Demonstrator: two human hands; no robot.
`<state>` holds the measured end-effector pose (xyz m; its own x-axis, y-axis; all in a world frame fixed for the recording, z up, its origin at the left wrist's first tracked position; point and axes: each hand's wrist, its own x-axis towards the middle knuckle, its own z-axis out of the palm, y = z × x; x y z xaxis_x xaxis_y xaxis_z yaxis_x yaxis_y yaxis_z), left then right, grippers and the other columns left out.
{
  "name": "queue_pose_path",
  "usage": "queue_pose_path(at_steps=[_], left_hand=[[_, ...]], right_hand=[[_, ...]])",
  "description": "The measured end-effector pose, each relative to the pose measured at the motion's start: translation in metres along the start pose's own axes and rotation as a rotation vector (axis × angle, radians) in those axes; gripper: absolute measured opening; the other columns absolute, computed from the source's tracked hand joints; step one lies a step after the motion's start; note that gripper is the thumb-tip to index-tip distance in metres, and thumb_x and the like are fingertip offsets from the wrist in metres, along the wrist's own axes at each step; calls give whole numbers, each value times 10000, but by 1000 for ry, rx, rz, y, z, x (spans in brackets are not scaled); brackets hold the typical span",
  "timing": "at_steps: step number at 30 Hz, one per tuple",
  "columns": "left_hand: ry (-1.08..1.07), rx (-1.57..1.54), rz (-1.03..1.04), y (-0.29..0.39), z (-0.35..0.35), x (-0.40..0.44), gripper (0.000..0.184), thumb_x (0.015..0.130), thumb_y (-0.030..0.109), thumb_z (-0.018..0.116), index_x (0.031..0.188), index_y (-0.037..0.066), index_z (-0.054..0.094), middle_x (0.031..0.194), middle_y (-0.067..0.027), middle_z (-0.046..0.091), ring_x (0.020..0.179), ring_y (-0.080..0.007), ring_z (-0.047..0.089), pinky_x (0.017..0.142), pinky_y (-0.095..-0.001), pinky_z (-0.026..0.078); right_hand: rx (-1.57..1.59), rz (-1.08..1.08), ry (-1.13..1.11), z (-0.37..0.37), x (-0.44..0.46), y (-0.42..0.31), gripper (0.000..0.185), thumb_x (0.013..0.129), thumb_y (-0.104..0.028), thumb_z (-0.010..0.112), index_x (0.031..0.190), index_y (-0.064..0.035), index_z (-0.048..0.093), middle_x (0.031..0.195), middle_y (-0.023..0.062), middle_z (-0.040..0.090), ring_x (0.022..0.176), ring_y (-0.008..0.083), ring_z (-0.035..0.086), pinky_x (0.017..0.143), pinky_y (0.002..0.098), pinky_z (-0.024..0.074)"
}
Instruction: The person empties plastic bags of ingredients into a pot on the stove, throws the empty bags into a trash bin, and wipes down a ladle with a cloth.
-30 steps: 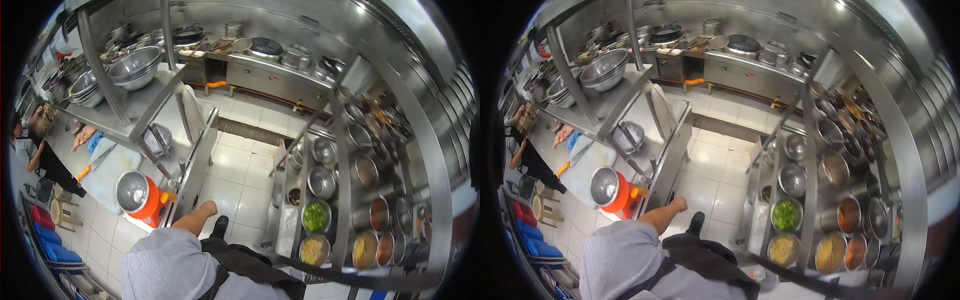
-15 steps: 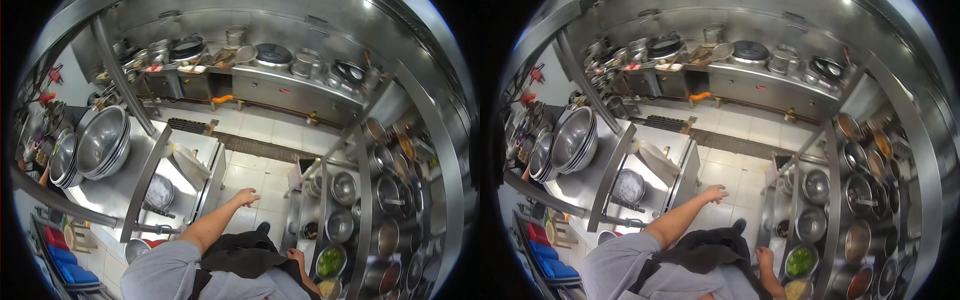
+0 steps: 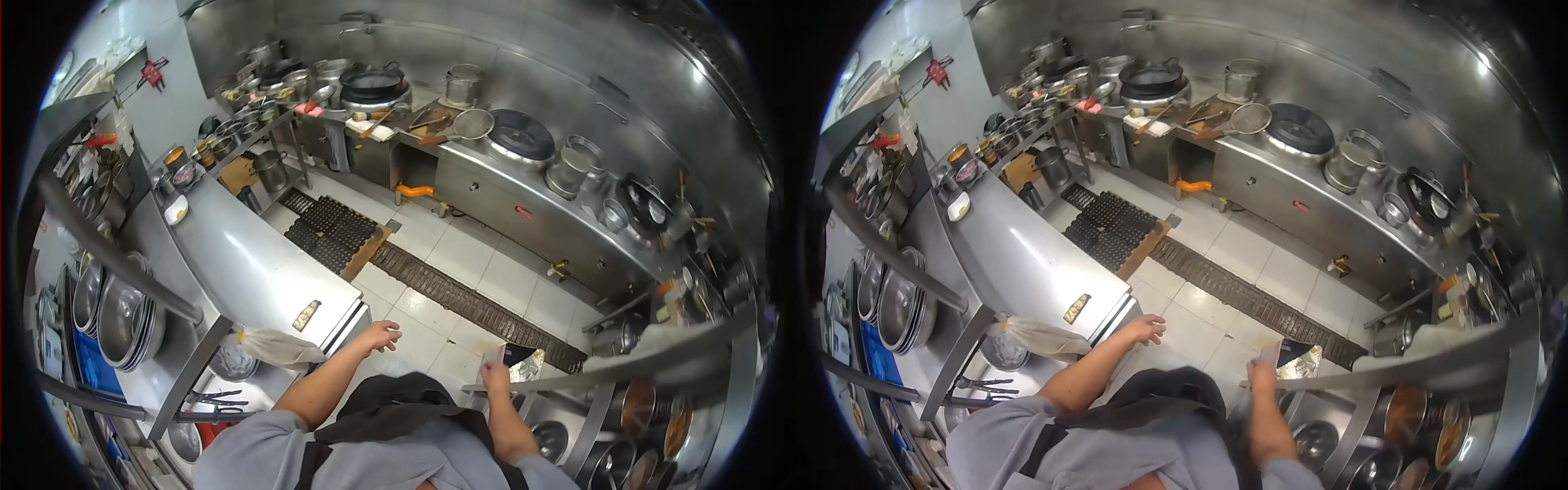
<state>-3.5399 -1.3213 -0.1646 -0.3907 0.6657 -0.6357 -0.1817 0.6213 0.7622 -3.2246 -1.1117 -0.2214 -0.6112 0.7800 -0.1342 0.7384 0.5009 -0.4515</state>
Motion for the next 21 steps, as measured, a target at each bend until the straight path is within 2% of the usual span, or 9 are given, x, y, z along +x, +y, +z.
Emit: queue_pose_path(at_steps=[1,3,6,11,14,16,19,21], left_hand=[[9,-18,-11,0,-4,-6,500,857,305,649,1274,54,533,956,-85,661,753,-169,682,538,-279,476],[6,-207,10,12,-12,-14,460,873,277,633,1263,53,534,987,-83,651,781,-160,673,557,-266,447],[46,-359,-8,34,-27,-15,436,884,247,622,1262,50,529,979,-79,646,802,-158,671,568,-258,433],[117,-506,95,87,-74,29,420,880,213,618,1259,51,534,980,-78,643,810,-158,670,561,-256,429],[194,-487,139,136,-123,85,427,862,191,614,1250,29,540,968,-86,641,793,-163,668,551,-260,436],[236,-434,246,174,-158,121,431,862,195,611,1247,16,538,955,-79,642,788,-159,667,538,-264,439],[306,-375,324,233,-213,177,425,856,215,615,1245,55,558,970,-64,648,797,-157,661,566,-280,451],[336,-322,369,272,-242,203,429,860,224,616,1249,52,564,994,-65,652,800,-148,645,594,-284,471]], right_hand=[[-64,-22,-19,-15,38,-15,260,794,-265,618,897,-47,717,864,216,665,859,386,648,787,444,512],[132,-130,60,-40,97,-55,257,792,-255,633,924,-53,720,883,202,676,878,373,653,797,423,518],[204,-224,2,-70,174,-118,258,815,-253,643,976,-66,718,913,182,689,871,339,666,799,387,523],[164,-312,-103,-48,278,-150,255,830,-268,629,971,-73,714,870,194,679,829,359,660,770,402,521],[-34,-268,-207,-45,307,-133,247,837,-271,608,885,-53,713,811,208,657,799,389,641,750,433,514],[-126,-274,-244,-38,319,-96,254,827,-266,606,820,-33,706,781,213,645,780,398,634,739,452,508],[-158,-205,-217,-50,336,-56,272,810,-258,614,711,-18,696,734,224,636,738,399,631,721,449,512],[-253,-71,-252,-64,345,-27,293,799,-305,568,772,-59,724,800,193,667,759,383,657,752,477,526]])
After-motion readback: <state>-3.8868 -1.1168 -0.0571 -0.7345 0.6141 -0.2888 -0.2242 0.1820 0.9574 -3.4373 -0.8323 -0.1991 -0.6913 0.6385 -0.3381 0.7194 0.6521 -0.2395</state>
